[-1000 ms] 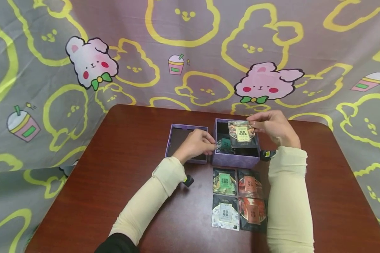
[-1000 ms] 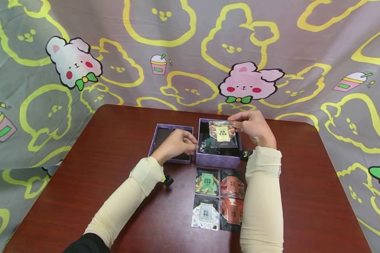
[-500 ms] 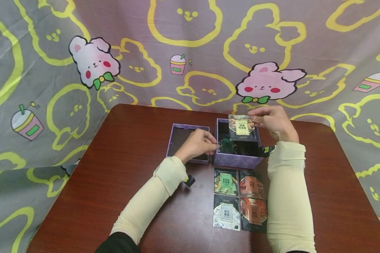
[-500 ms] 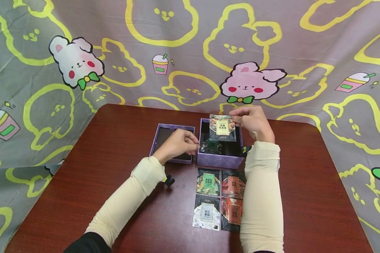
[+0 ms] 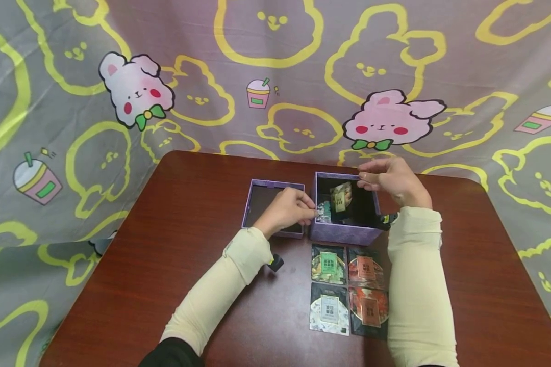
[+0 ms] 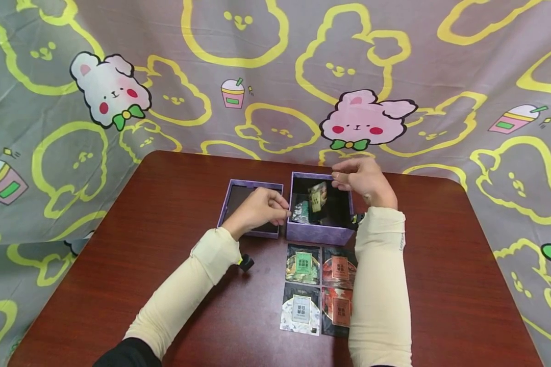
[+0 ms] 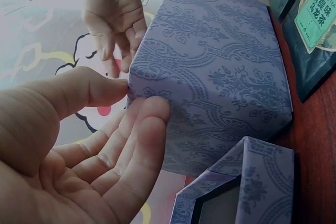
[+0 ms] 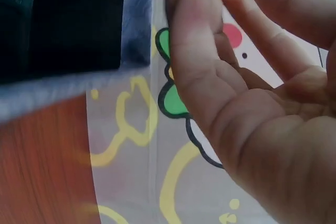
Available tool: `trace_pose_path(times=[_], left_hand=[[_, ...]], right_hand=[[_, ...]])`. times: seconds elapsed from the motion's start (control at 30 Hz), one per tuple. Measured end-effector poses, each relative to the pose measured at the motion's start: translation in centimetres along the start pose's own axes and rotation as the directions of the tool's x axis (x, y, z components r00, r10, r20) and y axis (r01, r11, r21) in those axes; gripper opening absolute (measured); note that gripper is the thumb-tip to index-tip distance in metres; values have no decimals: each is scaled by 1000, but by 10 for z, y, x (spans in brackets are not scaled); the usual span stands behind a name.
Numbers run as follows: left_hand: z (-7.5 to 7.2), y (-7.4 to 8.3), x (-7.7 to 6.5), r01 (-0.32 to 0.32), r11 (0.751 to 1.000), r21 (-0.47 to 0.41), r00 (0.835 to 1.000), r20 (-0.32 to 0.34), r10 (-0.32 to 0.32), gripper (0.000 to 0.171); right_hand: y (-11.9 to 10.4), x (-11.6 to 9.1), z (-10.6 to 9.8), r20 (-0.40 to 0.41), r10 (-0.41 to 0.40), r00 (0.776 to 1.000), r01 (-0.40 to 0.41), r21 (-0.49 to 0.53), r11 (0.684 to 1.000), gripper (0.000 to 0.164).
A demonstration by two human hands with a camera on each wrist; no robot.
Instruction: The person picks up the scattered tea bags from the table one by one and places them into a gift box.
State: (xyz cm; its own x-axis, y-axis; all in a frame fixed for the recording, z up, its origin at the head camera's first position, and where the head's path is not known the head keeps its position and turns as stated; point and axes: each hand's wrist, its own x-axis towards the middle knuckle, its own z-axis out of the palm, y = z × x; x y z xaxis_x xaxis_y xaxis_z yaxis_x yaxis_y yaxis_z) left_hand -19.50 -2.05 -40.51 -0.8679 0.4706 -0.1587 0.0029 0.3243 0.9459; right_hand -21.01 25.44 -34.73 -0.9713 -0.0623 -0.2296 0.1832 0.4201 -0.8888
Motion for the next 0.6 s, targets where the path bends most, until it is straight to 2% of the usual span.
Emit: trace_pose_path(times=[0.1,0.5,0.6], left_hand=[[1,1,0,-2,1000,4,1000,-5,2,10],[2,1,0,1,1000,10,1000,-6,-1,11],[2,1,-1,1,1000,8,1000,-7,-1,10]], right_hand=[[1,-3,-4,21,16,1000,-15,-17,1000,38],[4,-16,-13,-37,-28,999,25,-86,996,37],[8,-19,-17,-39,-36,999,34,-65,997,36]])
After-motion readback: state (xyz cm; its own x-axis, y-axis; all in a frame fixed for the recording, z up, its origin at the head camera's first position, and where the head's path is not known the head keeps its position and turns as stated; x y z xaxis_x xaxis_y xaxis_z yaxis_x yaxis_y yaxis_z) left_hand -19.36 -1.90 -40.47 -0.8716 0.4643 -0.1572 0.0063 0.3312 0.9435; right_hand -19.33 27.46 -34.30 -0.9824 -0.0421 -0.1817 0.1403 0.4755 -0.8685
